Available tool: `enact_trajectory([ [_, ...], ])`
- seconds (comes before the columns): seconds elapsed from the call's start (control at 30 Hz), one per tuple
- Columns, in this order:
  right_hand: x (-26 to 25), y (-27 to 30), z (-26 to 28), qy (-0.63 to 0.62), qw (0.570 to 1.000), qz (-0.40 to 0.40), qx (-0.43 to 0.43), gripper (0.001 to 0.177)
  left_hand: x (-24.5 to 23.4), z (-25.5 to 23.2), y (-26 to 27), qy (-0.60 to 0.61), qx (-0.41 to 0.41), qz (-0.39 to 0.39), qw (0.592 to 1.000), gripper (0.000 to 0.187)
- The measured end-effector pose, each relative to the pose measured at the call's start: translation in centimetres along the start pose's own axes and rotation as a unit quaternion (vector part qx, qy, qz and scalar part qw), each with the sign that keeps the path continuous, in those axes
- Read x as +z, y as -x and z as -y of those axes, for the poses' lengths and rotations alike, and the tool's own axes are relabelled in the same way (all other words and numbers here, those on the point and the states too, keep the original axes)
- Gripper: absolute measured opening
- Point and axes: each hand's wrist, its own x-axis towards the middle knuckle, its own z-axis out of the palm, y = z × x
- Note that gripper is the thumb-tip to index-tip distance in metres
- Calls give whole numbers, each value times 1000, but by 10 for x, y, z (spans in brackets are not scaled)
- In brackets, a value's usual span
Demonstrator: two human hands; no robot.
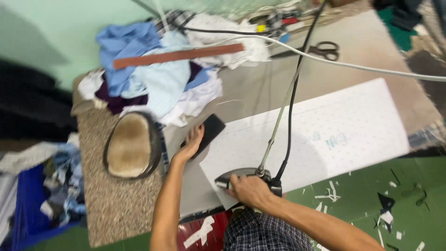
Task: The person irons a large piece of white patterned fabric on a work table. They use a steam iron to press the material, occasionally using a wooden ruler to align the edges and a black rectangular object to hold the fabric in place while ironing.
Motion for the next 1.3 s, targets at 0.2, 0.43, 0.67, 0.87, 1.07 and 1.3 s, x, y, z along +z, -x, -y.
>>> enact_trajectory([
  [0.2,-102,59,-57,-121,973,-75,182,48,-37,5,-9,859,-183,43,476,80],
  [0.43,-81,81,-205,-140,914,-115,363,55,-65,8,-19,815,-274,-40,510,65],
  [0.67,-104,116,-340,-103,908,-114,390,61,-126,33,-97,827,-214,-56,517,74],
  [0.87,-153,128,-453,-40,930,-126,344,57,-230,64,-217,798,-197,-150,550,78],
  [1.07,-201,121,-537,5,956,-75,284,56,-322,115,-315,815,-232,-108,520,65],
  [1.3,-244,95,-594,21,965,-67,253,57,-320,167,-380,836,-260,-75,478,67],
])
